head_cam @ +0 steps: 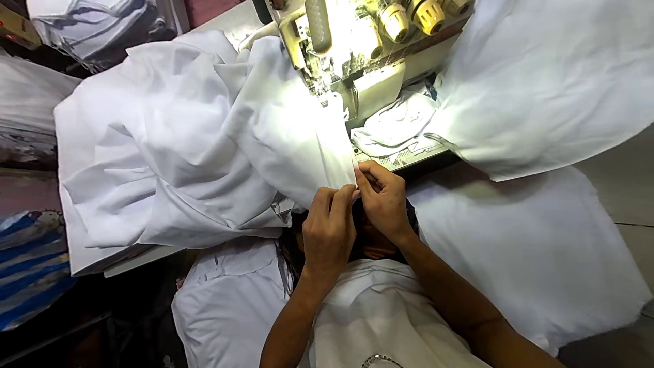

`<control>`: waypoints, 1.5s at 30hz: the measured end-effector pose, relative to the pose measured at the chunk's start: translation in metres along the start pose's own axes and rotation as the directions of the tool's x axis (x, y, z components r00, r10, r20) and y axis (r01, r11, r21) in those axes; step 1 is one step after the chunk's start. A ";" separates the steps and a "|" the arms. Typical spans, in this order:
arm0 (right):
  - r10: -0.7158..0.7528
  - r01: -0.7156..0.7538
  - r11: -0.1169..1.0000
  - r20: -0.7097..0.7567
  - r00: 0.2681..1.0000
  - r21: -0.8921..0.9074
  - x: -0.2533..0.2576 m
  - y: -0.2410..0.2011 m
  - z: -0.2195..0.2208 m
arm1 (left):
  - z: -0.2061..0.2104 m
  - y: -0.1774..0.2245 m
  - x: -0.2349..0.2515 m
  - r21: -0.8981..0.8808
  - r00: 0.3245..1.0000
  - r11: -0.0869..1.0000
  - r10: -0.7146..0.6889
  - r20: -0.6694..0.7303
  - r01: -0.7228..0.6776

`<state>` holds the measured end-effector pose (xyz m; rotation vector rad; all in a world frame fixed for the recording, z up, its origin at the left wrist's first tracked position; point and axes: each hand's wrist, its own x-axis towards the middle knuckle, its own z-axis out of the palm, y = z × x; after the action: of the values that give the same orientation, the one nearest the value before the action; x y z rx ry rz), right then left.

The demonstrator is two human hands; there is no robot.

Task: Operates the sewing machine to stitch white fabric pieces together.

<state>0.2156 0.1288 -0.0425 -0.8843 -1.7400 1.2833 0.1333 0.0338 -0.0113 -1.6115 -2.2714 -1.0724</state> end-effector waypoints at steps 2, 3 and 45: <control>-0.003 0.003 1.000 -0.001 1.000 -0.013 0.002 0.000 -0.001 | 0.003 -0.001 0.002 0.003 1.000 1.000 0.006 -0.029 -0.006; -0.006 0.006 1.000 0.000 1.000 -0.021 0.003 -0.001 -0.001 | 0.004 -0.002 0.003 0.003 0.999 1.000 0.009 -0.046 -0.009; -0.050 0.101 0.979 0.271 0.961 -0.178 0.050 -0.017 -0.023 | -0.234 -0.276 0.067 0.049 0.970 0.971 -0.232 -0.068 0.235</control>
<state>0.2121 0.1775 -0.0127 -0.7695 -2.1160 1.2439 -0.1977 -0.1075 0.0671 -1.2950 -2.4727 -1.0791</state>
